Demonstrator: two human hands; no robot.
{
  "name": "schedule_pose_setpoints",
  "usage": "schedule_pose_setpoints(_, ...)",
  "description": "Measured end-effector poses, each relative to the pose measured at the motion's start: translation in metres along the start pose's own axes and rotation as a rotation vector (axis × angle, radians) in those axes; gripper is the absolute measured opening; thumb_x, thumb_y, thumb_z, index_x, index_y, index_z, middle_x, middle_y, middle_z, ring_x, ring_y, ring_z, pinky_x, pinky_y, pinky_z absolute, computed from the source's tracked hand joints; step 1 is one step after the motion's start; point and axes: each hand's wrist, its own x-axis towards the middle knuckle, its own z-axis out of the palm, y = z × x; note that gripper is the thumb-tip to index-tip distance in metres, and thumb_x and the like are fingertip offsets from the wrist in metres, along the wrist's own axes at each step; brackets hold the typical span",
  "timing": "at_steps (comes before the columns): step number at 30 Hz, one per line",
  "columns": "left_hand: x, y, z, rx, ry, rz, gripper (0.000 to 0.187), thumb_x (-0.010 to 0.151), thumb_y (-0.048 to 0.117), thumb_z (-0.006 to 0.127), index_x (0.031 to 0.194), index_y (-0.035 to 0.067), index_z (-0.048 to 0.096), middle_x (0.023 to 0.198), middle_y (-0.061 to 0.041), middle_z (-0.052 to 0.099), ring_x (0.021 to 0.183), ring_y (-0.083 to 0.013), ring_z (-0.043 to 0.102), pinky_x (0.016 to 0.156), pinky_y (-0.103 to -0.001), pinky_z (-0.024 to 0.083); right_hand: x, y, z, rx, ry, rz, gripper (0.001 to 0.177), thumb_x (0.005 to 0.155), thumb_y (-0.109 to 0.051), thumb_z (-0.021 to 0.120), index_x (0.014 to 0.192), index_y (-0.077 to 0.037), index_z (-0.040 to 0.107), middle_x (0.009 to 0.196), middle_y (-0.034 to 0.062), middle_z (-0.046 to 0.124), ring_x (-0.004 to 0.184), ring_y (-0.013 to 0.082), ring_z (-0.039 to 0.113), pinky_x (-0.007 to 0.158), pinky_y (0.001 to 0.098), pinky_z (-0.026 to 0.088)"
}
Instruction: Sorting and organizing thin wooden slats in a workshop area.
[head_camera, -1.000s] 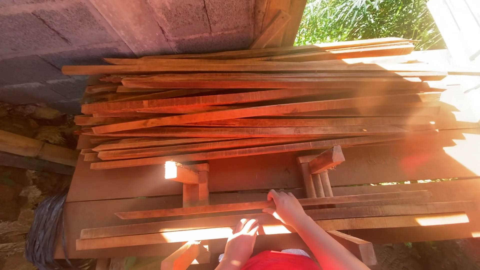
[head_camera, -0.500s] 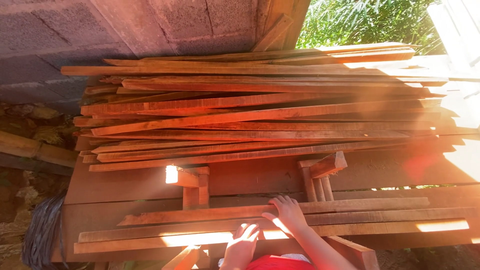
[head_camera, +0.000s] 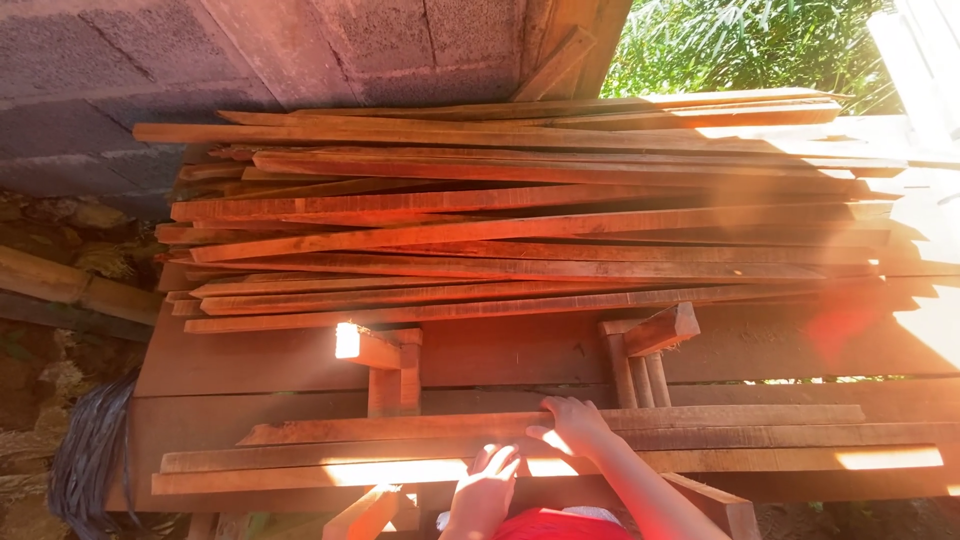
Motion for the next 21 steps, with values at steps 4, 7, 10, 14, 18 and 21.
schedule_pose_setpoints(4,-0.001,-0.005,0.007,-0.023,0.036,0.03,0.034,0.085,0.019,0.072,0.118,0.011,0.073,0.134,0.003,0.064,0.123,-0.0252,0.055,0.091,-0.041,0.055,0.004,-0.001,-0.004,0.03,-0.031,0.044,0.08,0.085,-0.071,0.061,0.137,-0.01,0.058,0.134,0.0094,0.065,0.128,0.0293,0.057,0.108,0.0461,0.04)
schedule_pose_setpoints(7,0.006,-0.001,-0.005,-0.054,0.027,0.015,0.031,0.087,0.019,0.071,0.116,0.012,0.073,0.132,0.002,0.065,0.122,-0.0258,0.056,0.09,-0.041,0.054,-0.003,-0.02,-0.031,0.086,-0.111,0.138,0.082,0.083,-0.07,0.064,0.138,-0.01,0.058,0.134,0.0113,0.066,0.128,0.0305,0.058,0.11,0.0431,0.041)
schedule_pose_setpoints(10,0.014,0.007,-0.022,-0.133,-0.024,-0.08,0.026,0.088,0.021,0.07,0.112,0.013,0.075,0.127,0.002,0.067,0.119,-0.026,0.057,0.089,-0.042,0.053,-0.005,-0.03,-0.042,0.128,-0.139,0.203,0.081,0.082,-0.07,0.065,0.138,-0.011,0.06,0.131,0.0121,0.069,0.126,0.0317,0.061,0.11,0.0415,0.043)
schedule_pose_setpoints(14,0.039,0.001,-0.023,-0.229,-0.214,-0.307,0.018,0.092,0.027,0.067,0.104,0.018,0.077,0.118,0.003,0.068,0.115,-0.0258,0.058,0.092,-0.042,0.052,-0.005,-0.038,-0.051,0.245,-0.061,0.288,0.073,0.08,-0.07,0.065,0.131,-0.018,0.066,0.123,0.0086,0.074,0.119,0.0294,0.066,0.103,0.0408,0.05)
schedule_pose_setpoints(18,0.059,-0.057,0.054,-0.286,-0.251,-0.409,0.017,0.092,0.027,0.065,0.101,0.019,0.076,0.109,-0.001,0.07,0.105,-0.0262,0.065,0.089,-0.038,0.055,0.026,-0.015,-0.039,0.505,0.046,0.381,0.059,0.084,-0.061,0.066,0.125,-0.018,0.069,0.115,0.0042,0.077,0.106,0.0243,0.072,0.093,0.0373,0.055)
schedule_pose_setpoints(21,0.104,-0.057,-0.002,-0.485,0.165,-0.458,0.015,0.089,0.023,0.068,0.095,0.013,0.078,0.099,-0.007,0.074,0.089,-0.0309,0.071,0.08,-0.038,0.057,0.052,0.001,-0.036,0.753,0.304,0.357,0.047,0.088,-0.046,0.072,0.119,-0.01,0.071,0.104,0.0076,0.079,0.092,0.0234,0.075,0.084,0.0346,0.058)
